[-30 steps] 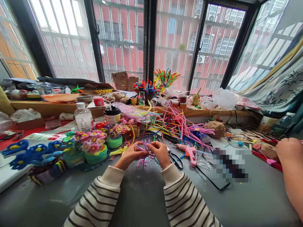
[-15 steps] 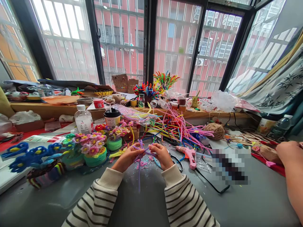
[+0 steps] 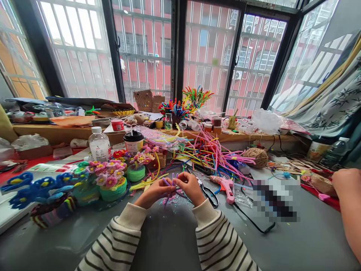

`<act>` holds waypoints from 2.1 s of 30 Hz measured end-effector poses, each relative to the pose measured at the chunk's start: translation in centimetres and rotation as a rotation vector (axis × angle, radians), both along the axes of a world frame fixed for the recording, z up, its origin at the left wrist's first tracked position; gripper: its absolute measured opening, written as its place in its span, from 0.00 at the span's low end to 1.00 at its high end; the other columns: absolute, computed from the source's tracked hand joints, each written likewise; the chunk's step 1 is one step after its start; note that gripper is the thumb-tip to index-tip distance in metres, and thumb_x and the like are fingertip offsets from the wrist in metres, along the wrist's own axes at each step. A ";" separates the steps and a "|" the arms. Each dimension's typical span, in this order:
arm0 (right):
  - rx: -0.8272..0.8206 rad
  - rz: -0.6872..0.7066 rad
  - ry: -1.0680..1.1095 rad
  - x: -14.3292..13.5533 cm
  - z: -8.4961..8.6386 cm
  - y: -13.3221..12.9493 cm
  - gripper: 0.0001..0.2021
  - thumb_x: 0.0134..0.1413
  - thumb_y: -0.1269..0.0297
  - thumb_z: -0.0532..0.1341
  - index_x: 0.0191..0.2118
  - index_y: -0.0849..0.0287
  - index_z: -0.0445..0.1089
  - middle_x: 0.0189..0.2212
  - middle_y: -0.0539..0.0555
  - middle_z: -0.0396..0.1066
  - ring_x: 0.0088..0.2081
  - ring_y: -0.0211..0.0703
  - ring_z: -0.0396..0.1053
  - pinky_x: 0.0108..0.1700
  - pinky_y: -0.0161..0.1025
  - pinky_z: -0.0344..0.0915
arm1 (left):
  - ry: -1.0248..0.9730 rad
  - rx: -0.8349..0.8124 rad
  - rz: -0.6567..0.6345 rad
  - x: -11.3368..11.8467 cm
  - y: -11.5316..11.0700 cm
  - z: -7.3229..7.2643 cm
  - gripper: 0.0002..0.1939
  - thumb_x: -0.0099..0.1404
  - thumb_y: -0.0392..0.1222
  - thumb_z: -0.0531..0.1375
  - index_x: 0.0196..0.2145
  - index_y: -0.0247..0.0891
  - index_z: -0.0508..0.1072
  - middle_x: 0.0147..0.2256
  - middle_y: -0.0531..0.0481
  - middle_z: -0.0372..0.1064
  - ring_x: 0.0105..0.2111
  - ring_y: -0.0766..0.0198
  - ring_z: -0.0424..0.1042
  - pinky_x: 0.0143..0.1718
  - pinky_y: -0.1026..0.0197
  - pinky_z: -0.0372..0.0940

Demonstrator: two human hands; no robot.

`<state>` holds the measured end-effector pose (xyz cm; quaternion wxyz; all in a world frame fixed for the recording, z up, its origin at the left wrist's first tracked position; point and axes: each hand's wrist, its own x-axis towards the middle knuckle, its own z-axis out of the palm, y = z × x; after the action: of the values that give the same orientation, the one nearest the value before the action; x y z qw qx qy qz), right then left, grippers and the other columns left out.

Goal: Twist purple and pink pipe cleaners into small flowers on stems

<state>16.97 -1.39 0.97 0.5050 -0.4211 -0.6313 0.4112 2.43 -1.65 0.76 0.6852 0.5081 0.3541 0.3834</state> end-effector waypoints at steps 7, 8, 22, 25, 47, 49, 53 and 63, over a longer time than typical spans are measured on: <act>-0.292 -0.011 0.359 0.0 -0.7 0.3 0.14 0.28 0.60 0.64 0.18 0.62 0.60 0.16 0.44 0.56 0.19 0.29 0.54 0.25 0.30 0.53 | -0.076 -0.027 0.160 0.2 0.0 0.1 0.16 0.36 0.39 0.66 0.22 0.33 0.63 0.21 0.53 0.67 0.24 0.67 0.69 0.28 0.66 0.61; -0.304 -0.018 0.383 0.0 -0.7 0.3 0.14 0.28 0.60 0.64 0.19 0.62 0.60 0.16 0.44 0.56 0.20 0.28 0.54 0.25 0.30 0.53 | -0.085 -0.024 0.176 0.2 0.1 0.1 0.16 0.36 0.39 0.66 0.22 0.33 0.63 0.21 0.53 0.67 0.24 0.66 0.70 0.28 0.66 0.61; -0.125 0.038 0.019 0.2 -0.7 0.2 0.14 0.32 0.55 0.62 0.19 0.63 0.65 0.14 0.46 0.61 0.18 0.31 0.55 0.22 0.31 0.51 | -0.030 0.012 0.382 -0.1 0.5 0.0 0.15 0.38 0.40 0.65 0.24 0.33 0.66 0.20 0.54 0.65 0.21 0.73 0.65 0.23 0.71 0.58; -0.103 -0.038 0.054 0.2 -0.7 0.4 0.14 0.32 0.54 0.62 0.19 0.63 0.64 0.14 0.46 0.60 0.18 0.31 0.54 0.22 0.31 0.51 | -0.068 0.014 0.359 0.0 0.4 0.1 0.17 0.40 0.40 0.64 0.30 0.34 0.68 0.24 0.52 0.67 0.24 0.71 0.66 0.26 0.69 0.60; -0.166 -0.037 0.178 0.0 -1.3 0.7 0.14 0.32 0.56 0.62 0.20 0.64 0.67 0.16 0.48 0.63 0.20 0.32 0.57 0.25 0.32 0.52 | -0.052 0.201 0.329 0.0 0.9 -0.4 0.29 0.41 0.40 0.63 0.41 0.33 0.60 0.25 0.49 0.69 0.27 0.65 0.69 0.32 0.63 0.62; -0.143 -0.069 0.207 0.1 -1.3 0.8 0.13 0.32 0.57 0.62 0.20 0.64 0.67 0.16 0.48 0.62 0.21 0.32 0.56 0.26 0.32 0.53 | -0.025 0.202 0.346 0.0 1.0 -0.6 0.27 0.41 0.40 0.63 0.40 0.33 0.61 0.26 0.49 0.69 0.28 0.65 0.69 0.32 0.62 0.63; -0.153 -0.133 0.266 0.4 -1.1 0.8 0.13 0.32 0.57 0.62 0.21 0.63 0.66 0.17 0.47 0.62 0.21 0.32 0.56 0.26 0.32 0.52 | 0.022 0.219 0.377 -0.1 0.9 -0.6 0.25 0.41 0.41 0.63 0.38 0.33 0.62 0.25 0.49 0.69 0.27 0.65 0.69 0.31 0.62 0.63; -0.128 -0.229 0.375 -0.3 -2.1 1.0 0.13 0.31 0.57 0.62 0.19 0.63 0.65 0.17 0.46 0.61 0.22 0.32 0.56 0.27 0.31 0.53 | 0.062 0.276 0.305 0.5 0.5 -0.7 0.25 0.42 0.42 0.62 0.38 0.34 0.60 0.21 0.53 0.67 0.24 0.67 0.68 0.28 0.64 0.62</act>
<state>16.65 -0.35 -1.08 0.6292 -0.4372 -0.4473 0.4614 2.90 -1.12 0.03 0.5321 0.5492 0.3919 0.5115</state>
